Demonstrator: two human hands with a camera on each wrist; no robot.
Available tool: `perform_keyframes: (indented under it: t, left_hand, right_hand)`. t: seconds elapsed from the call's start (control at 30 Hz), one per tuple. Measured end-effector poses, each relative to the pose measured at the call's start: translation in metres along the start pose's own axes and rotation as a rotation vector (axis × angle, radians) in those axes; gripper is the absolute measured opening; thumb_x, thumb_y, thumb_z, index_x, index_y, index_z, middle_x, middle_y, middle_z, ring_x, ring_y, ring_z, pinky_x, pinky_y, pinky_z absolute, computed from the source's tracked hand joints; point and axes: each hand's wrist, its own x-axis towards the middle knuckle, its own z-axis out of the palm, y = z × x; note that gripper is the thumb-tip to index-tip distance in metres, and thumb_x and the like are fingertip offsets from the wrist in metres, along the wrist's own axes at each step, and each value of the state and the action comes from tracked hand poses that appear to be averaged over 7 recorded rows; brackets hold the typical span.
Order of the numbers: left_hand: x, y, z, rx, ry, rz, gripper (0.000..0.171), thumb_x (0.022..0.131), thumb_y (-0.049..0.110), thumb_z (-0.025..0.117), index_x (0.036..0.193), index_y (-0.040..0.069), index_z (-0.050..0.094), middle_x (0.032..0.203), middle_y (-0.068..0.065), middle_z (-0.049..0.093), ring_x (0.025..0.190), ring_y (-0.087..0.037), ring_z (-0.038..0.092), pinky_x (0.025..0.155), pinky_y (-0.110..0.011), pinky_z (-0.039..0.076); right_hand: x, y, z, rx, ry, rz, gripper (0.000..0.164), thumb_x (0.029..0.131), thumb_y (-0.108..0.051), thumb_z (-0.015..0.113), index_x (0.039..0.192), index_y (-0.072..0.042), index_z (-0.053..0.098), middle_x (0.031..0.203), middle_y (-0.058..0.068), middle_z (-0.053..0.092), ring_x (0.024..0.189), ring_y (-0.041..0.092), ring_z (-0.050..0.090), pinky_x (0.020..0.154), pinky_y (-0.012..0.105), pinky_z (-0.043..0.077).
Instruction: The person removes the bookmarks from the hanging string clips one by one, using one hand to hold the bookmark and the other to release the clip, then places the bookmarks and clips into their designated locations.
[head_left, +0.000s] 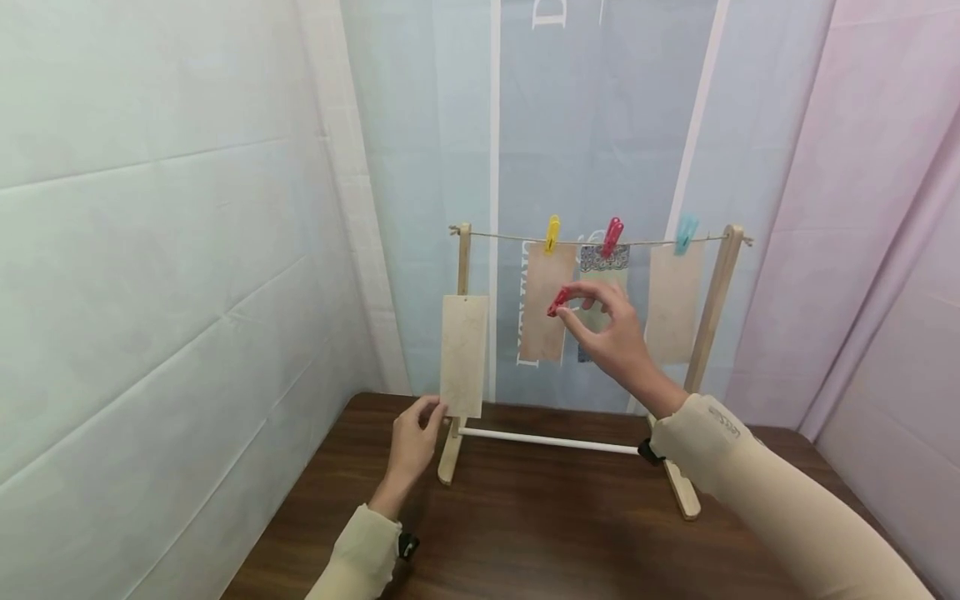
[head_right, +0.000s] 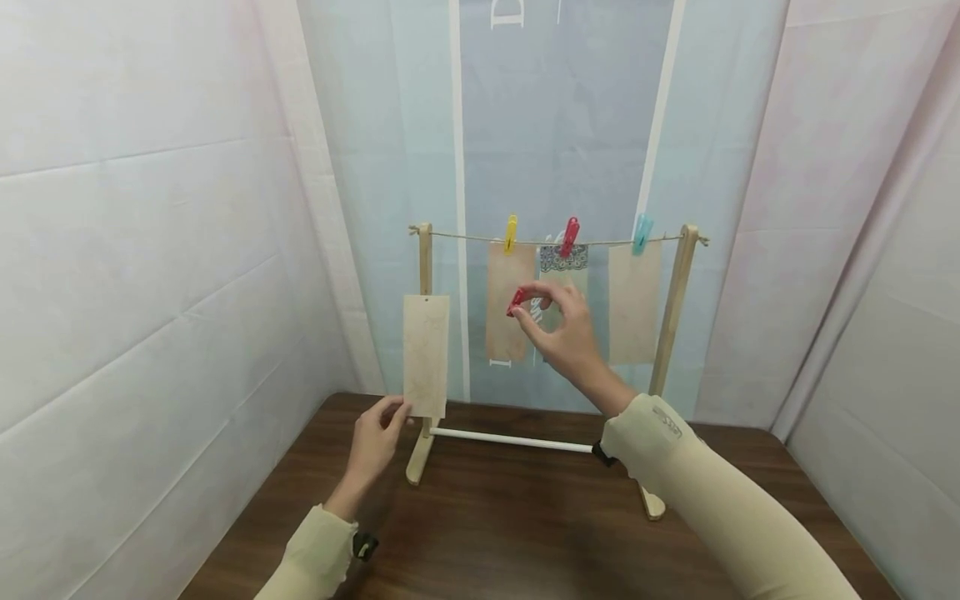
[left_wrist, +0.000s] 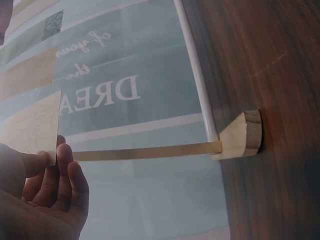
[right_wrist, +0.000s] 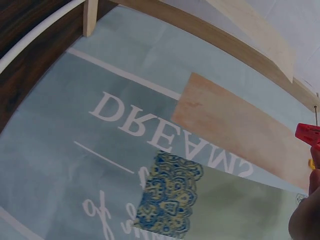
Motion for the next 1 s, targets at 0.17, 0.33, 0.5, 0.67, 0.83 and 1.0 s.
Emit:
perform_keyframes:
  t: [0.17,0.33,0.5,0.67,0.83,1.0]
  left_hand:
    - [-0.004,-0.006,-0.006,0.018,-0.006,-0.014,0.009,0.105,0.016,0.072,0.107,0.010,0.078,0.087,-0.006,0.077,0.079,-0.017,0.072,0.065,-0.023,0.047]
    - [-0.008,-0.010,-0.012,0.038,-0.010,-0.027,0.010,0.105,0.017,0.071,0.109,0.011,0.078,0.086,-0.008,0.077,0.076,-0.012,0.069,0.062,-0.024,0.045]
    - [-0.010,-0.012,-0.017,0.047,0.004,-0.019,0.011,0.106,0.018,0.071,0.109,0.011,0.078,0.085,-0.005,0.077,0.073,-0.011,0.068,0.060,-0.024,0.044]
    - [-0.013,-0.015,-0.021,0.054,0.006,-0.030,0.010,0.106,0.019,0.071,0.109,0.012,0.078,0.085,0.001,0.076,0.072,-0.010,0.067,0.058,-0.024,0.044]
    - [-0.017,-0.017,-0.025,0.060,0.017,-0.037,0.007,0.105,0.015,0.071,0.107,0.011,0.077,0.082,-0.004,0.076,0.070,-0.011,0.066,0.059,-0.024,0.043]
    - [-0.019,-0.022,-0.028,0.070,0.030,-0.045,0.008,0.105,0.012,0.071,0.108,0.008,0.076,0.084,-0.011,0.077,0.071,-0.010,0.066,0.060,-0.024,0.043]
  right_hand:
    - [-0.017,0.005,-0.003,-0.004,-0.007,0.025,0.038,0.091,0.001,0.085,0.126,-0.005,0.074,0.111,0.013,0.075,0.095,0.029,0.052,0.082,0.041,0.035]
    - [-0.033,0.006,-0.010,-0.028,-0.048,0.061,0.038,0.094,-0.003,0.083,0.130,-0.009,0.073,0.110,0.014,0.072,0.096,0.024,0.052,0.080,0.042,0.035]
    - [-0.045,0.011,-0.015,-0.057,-0.052,0.077,0.039,0.093,-0.003,0.083,0.131,-0.008,0.073,0.109,0.012,0.071,0.093,0.030,0.054,0.078,0.036,0.035]
    - [-0.060,0.017,-0.020,-0.068,-0.039,0.093,0.040,0.092,0.000,0.084,0.129,-0.008,0.074,0.103,0.007,0.071,0.090,0.029,0.053,0.078,0.029,0.036]
    - [-0.076,0.023,-0.025,-0.087,-0.043,0.092,0.040,0.091,0.001,0.084,0.129,-0.006,0.074,0.102,0.009,0.072,0.089,0.022,0.054,0.079,0.030,0.035]
    - [-0.092,0.028,-0.030,-0.119,-0.046,0.116,0.041,0.090,0.001,0.084,0.129,-0.007,0.074,0.102,0.009,0.070,0.089,0.017,0.053,0.077,0.030,0.034]
